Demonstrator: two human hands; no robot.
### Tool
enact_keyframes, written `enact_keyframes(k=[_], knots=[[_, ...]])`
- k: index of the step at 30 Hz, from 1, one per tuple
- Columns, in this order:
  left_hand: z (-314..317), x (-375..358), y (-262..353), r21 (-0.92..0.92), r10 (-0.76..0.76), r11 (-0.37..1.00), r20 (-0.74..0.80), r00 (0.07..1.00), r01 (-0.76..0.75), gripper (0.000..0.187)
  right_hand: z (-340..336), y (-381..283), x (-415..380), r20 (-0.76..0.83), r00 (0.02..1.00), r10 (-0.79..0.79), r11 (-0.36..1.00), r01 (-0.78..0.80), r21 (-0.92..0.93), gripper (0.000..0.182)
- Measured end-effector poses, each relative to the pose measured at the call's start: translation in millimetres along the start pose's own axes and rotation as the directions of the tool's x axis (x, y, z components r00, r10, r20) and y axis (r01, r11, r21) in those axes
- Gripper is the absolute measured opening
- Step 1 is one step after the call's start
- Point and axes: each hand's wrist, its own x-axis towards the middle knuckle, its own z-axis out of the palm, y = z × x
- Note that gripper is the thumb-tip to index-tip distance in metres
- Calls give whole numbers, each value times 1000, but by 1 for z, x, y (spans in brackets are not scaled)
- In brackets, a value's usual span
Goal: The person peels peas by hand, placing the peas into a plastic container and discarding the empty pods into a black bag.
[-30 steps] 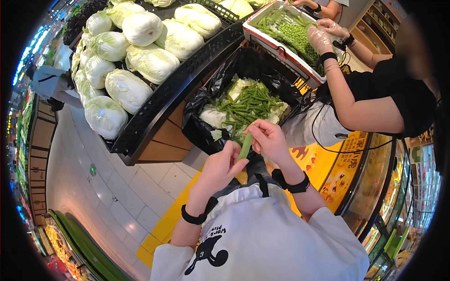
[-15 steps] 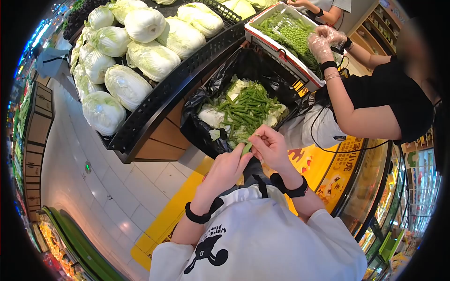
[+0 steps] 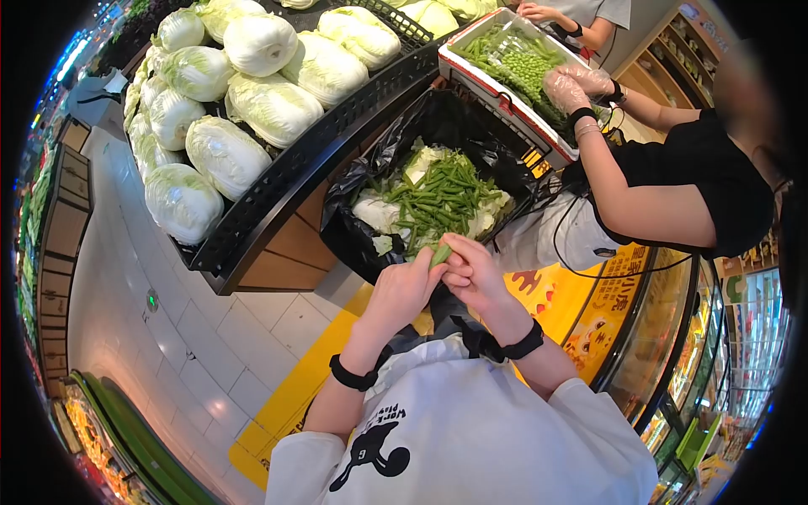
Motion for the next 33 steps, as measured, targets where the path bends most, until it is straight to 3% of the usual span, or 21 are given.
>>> enact_keyframes(k=[2, 4, 5, 7, 8, 10, 14, 20, 24, 26, 27, 29, 30, 31, 32, 33], knots=[[2, 2, -6, -18, -22, 1000, -5, 1000, 22, 17, -7, 6, 7, -27, 982, 189, 910, -165, 380, 12], [1, 3, -9, -36, -43, 998, -7, 999, 43, 17, 1, 3, 4, -82, 982, 170, 922, -130, 365, 12], [-2, 3, -9, -52, -42, 998, -9, 999, 41, 18, 5, -1, 1, -32, 999, 30, 995, -27, 97, 11], [-11, 3, -8, -67, -41, 997, -12, 999, 40, 19, 1, -12, 1, 143, 978, -150, 886, 197, -420, 8], [-17, 4, -6, -24, -34, 999, 11, 999, 34, 19, 2, -17, 1, 143, 978, -149, 886, 196, -419, 8], [-26, 5, -2, 19, -28, 999, 36, 999, 27, 20, 7, -27, -1, 218, 929, -299, 669, 367, -646, 13], [-34, 10, 1, 112, 33, 993, 20, 999, -35, 23, 3, -34, -4, 212, 972, -100, 684, 222, -695, 18], [-37, 16, 3, 145, 50, 988, 73, 996, -61, 25, 8, -28, -3, 246, 958, -151, 779, 268, -567, 10], [-33, 19, 4, 171, 69, 982, 87, 994, -83, 24, 4, -25, 1, 239, 954, -183, 745, 293, -599, 5], [-27, 21, 2, 208, 49, 976, 61, 997, -61, 24, 5, -22, 4, 273, 892, -361, 516, 435, -738, 6], [-24, 23, 1, 243, 31, 969, 34, 999, -38, 24, 4, -20, 8, 272, 891, -363, 517, 436, -737, 6], [-19, 27, 3, 281, 0, 960, 5, 1000, -1, 25, -1, -17, 18, 552, 630, -546, -151, 575, -804, 3], [-18, 29, 3, 316, -33, 948, -29, 999, 41, 25, 2, -16, 19, 551, 628, -549, -152, 574, -805, 3], [-18, 31, 4, 316, -32, 948, -28, 999, 39, 25, 7, -15, 19, 474, 650, -594, -50, 558, -828, 1], [-20, 33, 6, 248, -44, 968, -13, 999, 45, 25, 10, -15, 19, 393, 671, -629, 54, 542, -839, 3], [-21, 35, 6, 180, -55, 982, 1, 998, 54, 26, 12, -16, 19, 395, 670, -629, 53, 543, -838, 3]])
